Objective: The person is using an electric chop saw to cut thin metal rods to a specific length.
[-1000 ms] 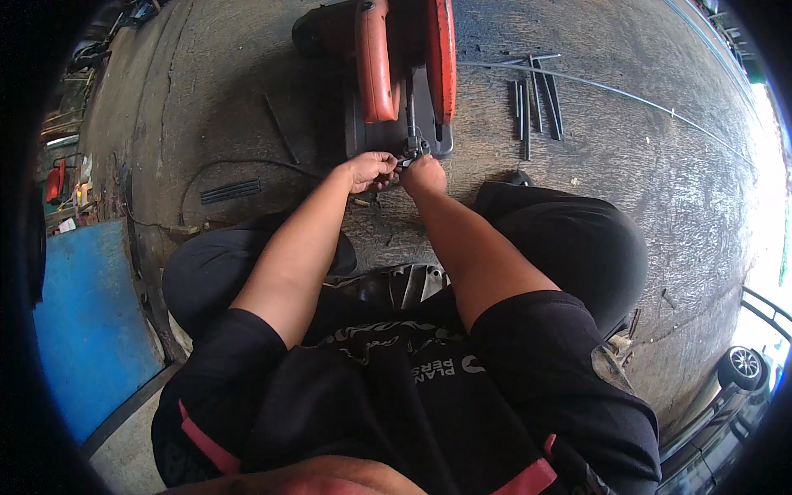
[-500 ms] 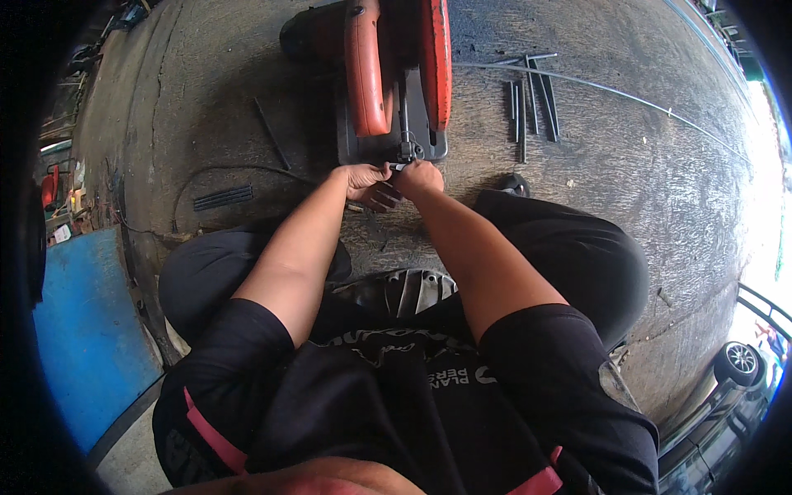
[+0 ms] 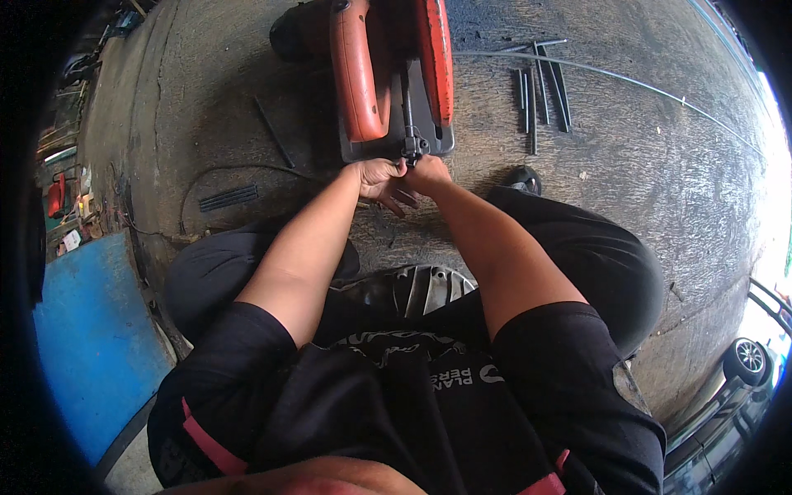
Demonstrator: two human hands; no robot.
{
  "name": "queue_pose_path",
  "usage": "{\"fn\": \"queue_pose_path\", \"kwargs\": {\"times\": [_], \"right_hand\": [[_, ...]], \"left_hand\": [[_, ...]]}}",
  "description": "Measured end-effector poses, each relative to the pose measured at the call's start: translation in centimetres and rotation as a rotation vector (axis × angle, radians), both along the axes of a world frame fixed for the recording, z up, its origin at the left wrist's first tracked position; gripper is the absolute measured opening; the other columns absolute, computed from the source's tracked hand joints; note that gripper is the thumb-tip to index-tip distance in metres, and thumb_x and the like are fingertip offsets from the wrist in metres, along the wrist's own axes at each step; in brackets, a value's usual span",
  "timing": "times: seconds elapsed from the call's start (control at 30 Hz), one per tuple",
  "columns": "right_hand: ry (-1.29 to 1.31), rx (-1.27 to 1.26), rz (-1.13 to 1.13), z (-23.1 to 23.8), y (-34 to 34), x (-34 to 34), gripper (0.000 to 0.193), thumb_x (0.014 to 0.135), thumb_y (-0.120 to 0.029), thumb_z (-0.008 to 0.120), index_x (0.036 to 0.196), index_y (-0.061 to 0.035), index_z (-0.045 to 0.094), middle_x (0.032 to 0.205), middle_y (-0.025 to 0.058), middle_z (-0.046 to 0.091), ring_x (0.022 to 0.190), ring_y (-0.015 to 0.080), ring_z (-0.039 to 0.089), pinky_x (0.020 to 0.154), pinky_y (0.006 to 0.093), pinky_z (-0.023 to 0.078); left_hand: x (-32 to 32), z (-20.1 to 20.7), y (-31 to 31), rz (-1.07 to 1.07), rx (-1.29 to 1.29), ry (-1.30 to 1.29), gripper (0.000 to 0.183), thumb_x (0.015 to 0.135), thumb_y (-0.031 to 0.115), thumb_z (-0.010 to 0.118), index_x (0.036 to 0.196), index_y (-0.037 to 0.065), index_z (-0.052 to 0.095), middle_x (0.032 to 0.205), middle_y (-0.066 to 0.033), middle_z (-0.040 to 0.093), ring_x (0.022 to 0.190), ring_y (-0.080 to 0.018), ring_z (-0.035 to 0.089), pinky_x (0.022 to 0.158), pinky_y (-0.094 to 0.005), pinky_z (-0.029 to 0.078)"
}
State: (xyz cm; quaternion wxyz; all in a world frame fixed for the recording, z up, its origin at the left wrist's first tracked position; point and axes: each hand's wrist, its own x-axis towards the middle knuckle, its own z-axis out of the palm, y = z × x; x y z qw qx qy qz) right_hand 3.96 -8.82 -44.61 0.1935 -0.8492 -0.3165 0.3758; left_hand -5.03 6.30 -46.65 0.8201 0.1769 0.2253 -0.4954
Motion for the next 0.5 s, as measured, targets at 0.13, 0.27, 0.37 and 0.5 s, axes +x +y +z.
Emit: {"fn": "queue_pose_path", "kwargs": {"times": [0.13, 0.27, 0.37, 0.5], "right_hand": [[0.016, 0.052, -0.045, -0.4, -0.3, 0.0, 0.054, 0.087, -0.050, 0.047, 0.087, 0.0004, 0.067, 0.087, 0.0250, 0.065, 0.091, 0.0396, 0.062, 0.078, 0.0451, 0.051], [0.041, 0.177, -0.122, -1.6, -0.4, -0.4, 0.052, 0.087, -0.049, 0.047, 0.087, -0.0012, 0.067, 0.086, 0.0242, 0.065, 0.089, 0.0410, 0.062, 0.078, 0.0455, 0.051], [0.048, 0.202, -0.179, -3.3, -1.0, -0.6, 0.055, 0.087, -0.050, 0.046, 0.083, 0.0019, 0.066, 0.084, 0.0257, 0.064, 0.088, 0.0410, 0.062, 0.076, 0.0450, 0.052], [-0.008, 0.158, -0.017, -4.7, -0.4, -0.4, 0.051, 0.085, -0.048, 0.050, 0.088, 0.0007, 0.065, 0.088, 0.0250, 0.064, 0.089, 0.0406, 0.062, 0.076, 0.0453, 0.051]], "left_hand": [[0.8, 1.4, -0.3, -0.036, 0.080, 0.011, 0.063, 0.082, 0.054, 0.057, 0.117, 0.002, 0.052, 0.105, -0.0181, 0.061, 0.106, -0.0390, 0.056, 0.091, -0.0649, 0.039], [0.8, 2.4, -0.6, -0.091, 0.278, 0.027, 0.064, 0.082, 0.054, 0.057, 0.117, 0.001, 0.051, 0.106, -0.0196, 0.059, 0.104, -0.0401, 0.055, 0.090, -0.0663, 0.039], [1.2, 1.8, -0.9, -0.055, 0.339, 0.059, 0.068, 0.079, 0.056, 0.061, 0.116, -0.001, 0.051, 0.109, -0.0210, 0.054, 0.103, -0.0385, 0.052, 0.090, -0.0685, 0.037], [1.0, 2.0, -0.9, -0.110, 0.408, -0.006, 0.089, 0.070, 0.060, 0.069, 0.123, -0.006, 0.041, 0.113, -0.0215, 0.047, 0.107, -0.0398, 0.047, 0.092, -0.0679, 0.034]]}}
